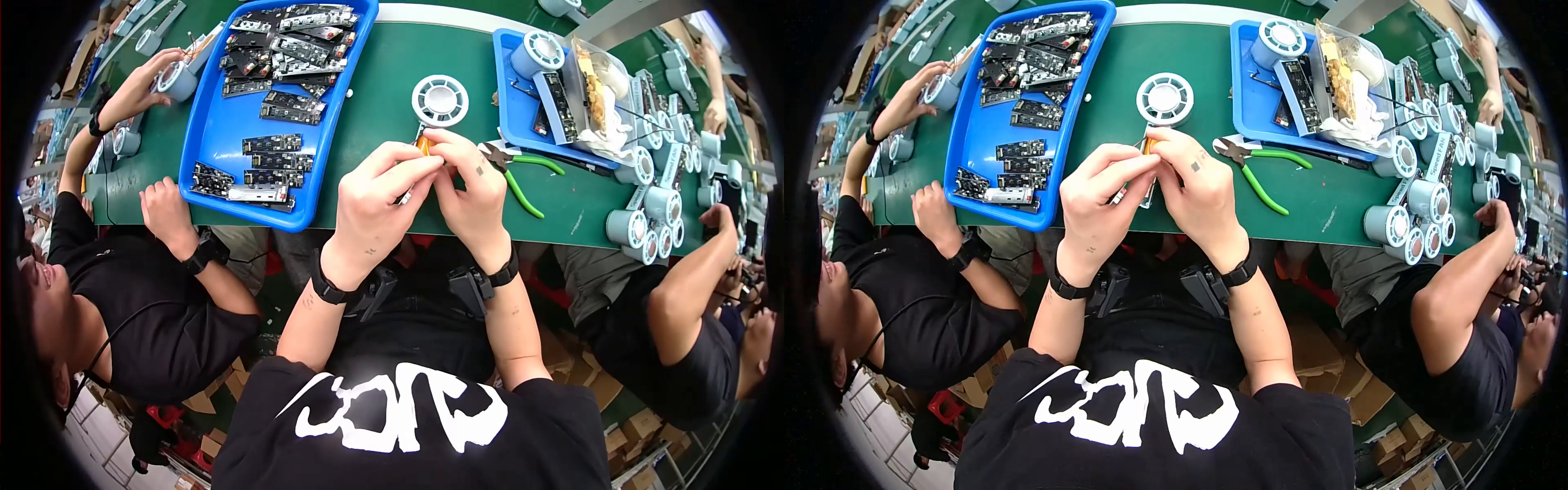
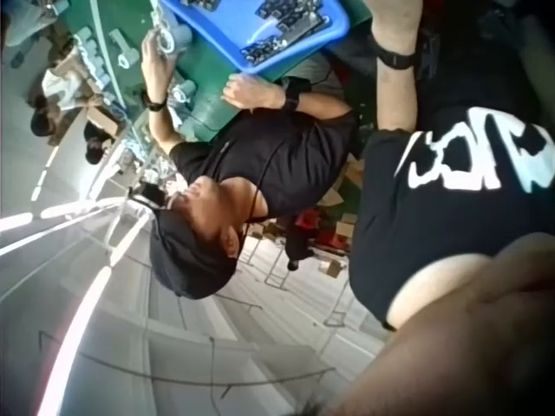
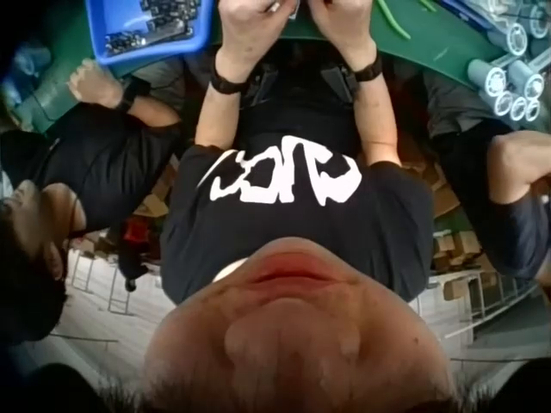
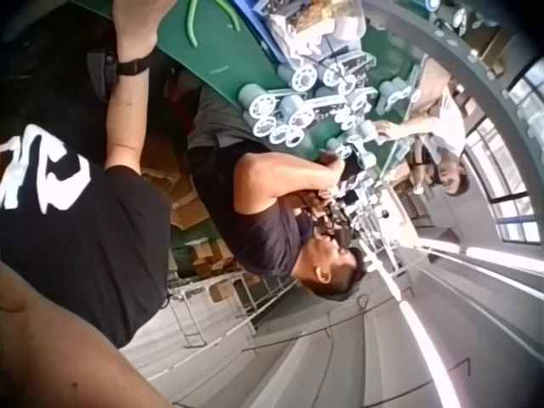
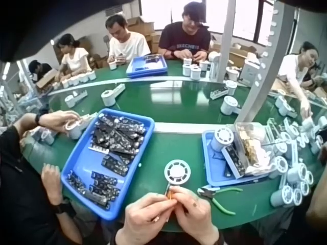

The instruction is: Manually assemble small electronic components and circuit boards at a factory production line.

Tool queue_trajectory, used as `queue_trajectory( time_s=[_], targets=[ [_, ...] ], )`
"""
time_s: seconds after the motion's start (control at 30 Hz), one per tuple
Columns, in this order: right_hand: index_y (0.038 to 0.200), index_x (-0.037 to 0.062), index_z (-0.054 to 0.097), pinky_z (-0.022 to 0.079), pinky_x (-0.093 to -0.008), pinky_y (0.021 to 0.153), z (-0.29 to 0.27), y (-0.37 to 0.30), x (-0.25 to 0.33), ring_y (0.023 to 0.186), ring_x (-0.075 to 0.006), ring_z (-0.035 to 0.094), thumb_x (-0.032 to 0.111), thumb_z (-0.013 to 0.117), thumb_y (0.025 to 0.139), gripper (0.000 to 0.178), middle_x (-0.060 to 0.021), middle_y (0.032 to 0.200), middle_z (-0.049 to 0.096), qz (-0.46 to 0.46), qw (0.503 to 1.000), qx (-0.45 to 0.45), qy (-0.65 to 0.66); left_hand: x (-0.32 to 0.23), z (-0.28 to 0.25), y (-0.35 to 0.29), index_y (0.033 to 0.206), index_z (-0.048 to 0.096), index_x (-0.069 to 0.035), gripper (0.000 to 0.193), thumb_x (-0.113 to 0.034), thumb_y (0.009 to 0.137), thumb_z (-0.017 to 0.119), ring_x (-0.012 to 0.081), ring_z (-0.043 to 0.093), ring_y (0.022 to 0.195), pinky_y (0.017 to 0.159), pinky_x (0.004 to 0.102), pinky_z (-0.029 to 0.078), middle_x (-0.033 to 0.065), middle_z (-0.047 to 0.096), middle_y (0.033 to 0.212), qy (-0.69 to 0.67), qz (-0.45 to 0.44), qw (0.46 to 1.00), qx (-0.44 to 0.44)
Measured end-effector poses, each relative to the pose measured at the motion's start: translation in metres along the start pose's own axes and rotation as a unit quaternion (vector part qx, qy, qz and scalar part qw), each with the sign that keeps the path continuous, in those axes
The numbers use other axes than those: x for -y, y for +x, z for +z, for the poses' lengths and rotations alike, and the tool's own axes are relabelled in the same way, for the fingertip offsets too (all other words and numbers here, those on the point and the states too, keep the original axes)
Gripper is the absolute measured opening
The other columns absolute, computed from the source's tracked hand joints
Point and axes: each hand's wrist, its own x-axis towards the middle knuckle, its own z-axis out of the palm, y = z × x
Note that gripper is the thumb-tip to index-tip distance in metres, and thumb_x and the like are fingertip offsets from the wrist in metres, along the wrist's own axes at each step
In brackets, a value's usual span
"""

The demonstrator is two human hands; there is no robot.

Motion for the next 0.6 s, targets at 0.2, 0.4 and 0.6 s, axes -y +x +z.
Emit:
queue_trajectory(
  time_s=[0.2,0.4,0.6],
  targets=[
    [0.1,0.0015,0.074,0.056,-0.0272,0.068,-0.007,0.001,0.002,0.082,-0.019,0.071,-0.008,0.072,0.083,0.02,-0.0099,0.104,0.074,0.044,0.997,0.059,0.03,0.01,-0.012,-0.007,0.114,0.073,-0.001,0.029,0.001,0.085,0.074,0.0185,0.066,0.079,0.067,0.0278,0.052,0.0088,0.068,0.094,-0.001,0.009,1.0,0.029],
    [0.103,0.0013,0.076,0.057,-0.0277,0.071,0.001,0.012,0.002,0.082,-0.0171,0.072,-0.007,0.072,0.084,0.021,-0.0097,0.101,0.075,0.009,0.995,0.094,0.035,0.023,-0.029,-0.015,0.145,0.048,0.004,0.05,-0.009,0.098,0.06,0.0122,0.054,0.076,0.069,0.0252,0.046,0.005,0.059,0.097,-0.402,-0.28,0.872,-0.003],
    [0.103,0.0015,0.076,0.057,-0.0272,0.069,0.005,0.014,0.005,0.078,-0.018,0.073,-0.005,0.073,0.084,0.02,-0.01,0.091,0.075,0.065,0.993,0.072,0.072,0.015,-0.027,-0.013,0.158,0.025,0.002,0.058,-0.018,0.109,0.047,0.0097,0.047,0.072,0.065,0.0234,0.042,0.0052,0.054,0.099,-0.382,-0.32,0.867,-0.01]
  ],
)
